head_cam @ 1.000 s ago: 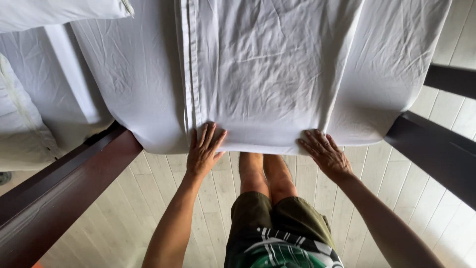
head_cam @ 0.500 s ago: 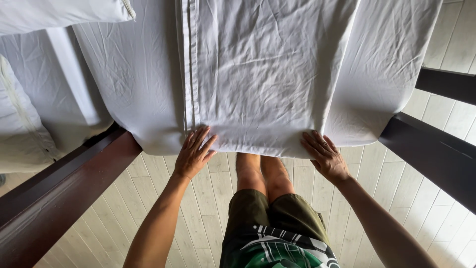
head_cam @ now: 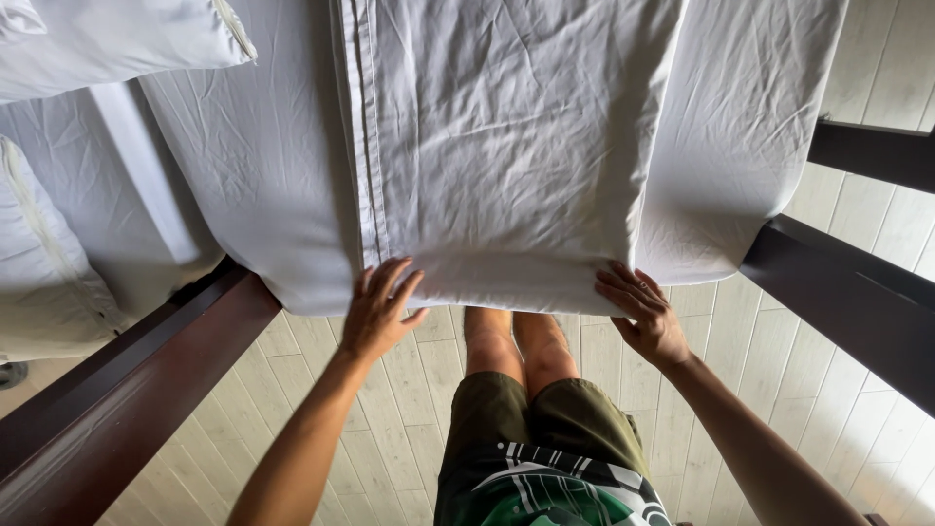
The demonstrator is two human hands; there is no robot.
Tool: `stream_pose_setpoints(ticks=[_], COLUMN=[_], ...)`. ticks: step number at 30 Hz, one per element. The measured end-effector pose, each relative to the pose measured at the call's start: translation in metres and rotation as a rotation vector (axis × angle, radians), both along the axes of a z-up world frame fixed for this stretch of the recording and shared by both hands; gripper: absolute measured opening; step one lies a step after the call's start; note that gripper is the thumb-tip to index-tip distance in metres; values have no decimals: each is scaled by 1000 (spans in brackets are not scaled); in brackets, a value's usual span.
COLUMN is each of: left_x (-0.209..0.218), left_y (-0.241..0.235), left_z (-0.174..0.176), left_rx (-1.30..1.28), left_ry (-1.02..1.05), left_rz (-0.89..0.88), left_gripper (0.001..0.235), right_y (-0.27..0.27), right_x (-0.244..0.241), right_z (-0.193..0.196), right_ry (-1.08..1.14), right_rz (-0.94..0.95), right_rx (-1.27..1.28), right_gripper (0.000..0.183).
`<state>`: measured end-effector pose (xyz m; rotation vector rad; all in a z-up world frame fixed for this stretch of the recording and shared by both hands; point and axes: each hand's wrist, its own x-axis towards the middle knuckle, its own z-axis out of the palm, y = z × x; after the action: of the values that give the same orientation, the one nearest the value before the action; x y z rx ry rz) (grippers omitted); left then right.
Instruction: Fold a white linen item and place it into a wardrobe.
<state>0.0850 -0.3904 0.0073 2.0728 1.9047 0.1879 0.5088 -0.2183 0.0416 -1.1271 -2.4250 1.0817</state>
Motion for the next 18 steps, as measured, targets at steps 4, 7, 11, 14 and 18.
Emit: stream_pose_setpoints(ticks=[4,7,11,14,18], left_x=[32,27,0,-29,-69], left_y=[20,4,4,18,79], left_z=[13,-17,1,20,50], left_rx=[0,68,71,12,-186], left_ry=[-9,35,16,-55,-193], left_rz=[20,49,112,92,53], left_gripper=[61,49,36,41,29], right_y=[5,19,29,32,57], right_x=[-7,-21,-18,-6,-8], right_z=[3,31,35,20,6], right_ry=[93,148,147,152,21], right_rz=[-126,-201,-191,-238,-432], right_rx=[-88,-145,-162,-160,-139], right_gripper=[33,30,29,30,9])
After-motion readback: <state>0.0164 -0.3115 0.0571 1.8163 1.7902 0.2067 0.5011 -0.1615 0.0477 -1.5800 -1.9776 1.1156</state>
